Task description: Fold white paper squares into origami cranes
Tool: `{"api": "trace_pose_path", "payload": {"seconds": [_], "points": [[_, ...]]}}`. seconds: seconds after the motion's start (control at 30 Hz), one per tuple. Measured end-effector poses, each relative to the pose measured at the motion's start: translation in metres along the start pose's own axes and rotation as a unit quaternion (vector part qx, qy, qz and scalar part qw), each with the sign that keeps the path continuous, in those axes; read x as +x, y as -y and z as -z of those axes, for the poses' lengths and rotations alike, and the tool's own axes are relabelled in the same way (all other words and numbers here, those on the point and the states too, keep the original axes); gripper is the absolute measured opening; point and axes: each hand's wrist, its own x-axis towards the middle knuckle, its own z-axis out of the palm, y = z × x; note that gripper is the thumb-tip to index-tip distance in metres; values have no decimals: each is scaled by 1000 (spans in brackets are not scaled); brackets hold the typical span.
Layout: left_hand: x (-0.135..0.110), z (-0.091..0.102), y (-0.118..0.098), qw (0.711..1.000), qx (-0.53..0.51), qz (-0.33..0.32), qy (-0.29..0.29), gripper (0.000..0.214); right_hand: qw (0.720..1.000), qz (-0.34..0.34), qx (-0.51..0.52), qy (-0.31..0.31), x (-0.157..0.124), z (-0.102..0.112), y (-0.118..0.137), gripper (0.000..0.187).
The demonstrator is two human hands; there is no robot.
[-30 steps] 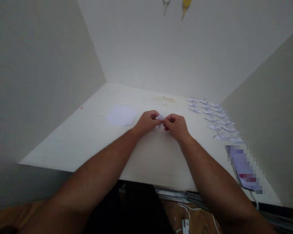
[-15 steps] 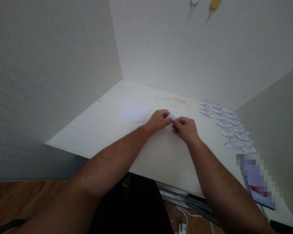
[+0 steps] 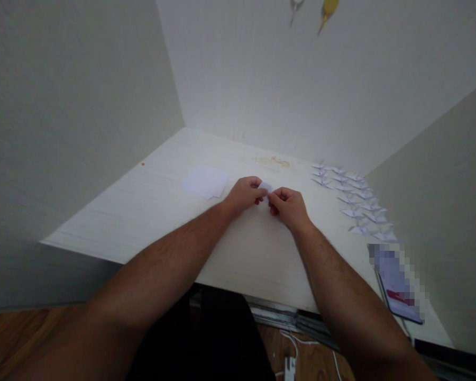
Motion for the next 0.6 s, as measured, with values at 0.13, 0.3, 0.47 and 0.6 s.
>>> {"api": "trace_pose_path", "payload": {"seconds": [0.13, 0.3, 0.47, 0.6], "points": [[-1, -2, -1, 999, -29, 0, -14, 10, 1000, -3, -6, 7, 0, 0, 0, 23], [-3, -3, -4, 999, -35, 6, -21, 9, 999, 20, -30, 1, 0, 1, 2, 22], [-1, -2, -3, 999, -35, 1, -34, 10, 1000, 6, -12, 4, 0, 0, 4, 21], [2, -3, -1, 998, -47, -6, -50, 12, 999, 9, -32, 11, 1, 0, 4, 17]]}}
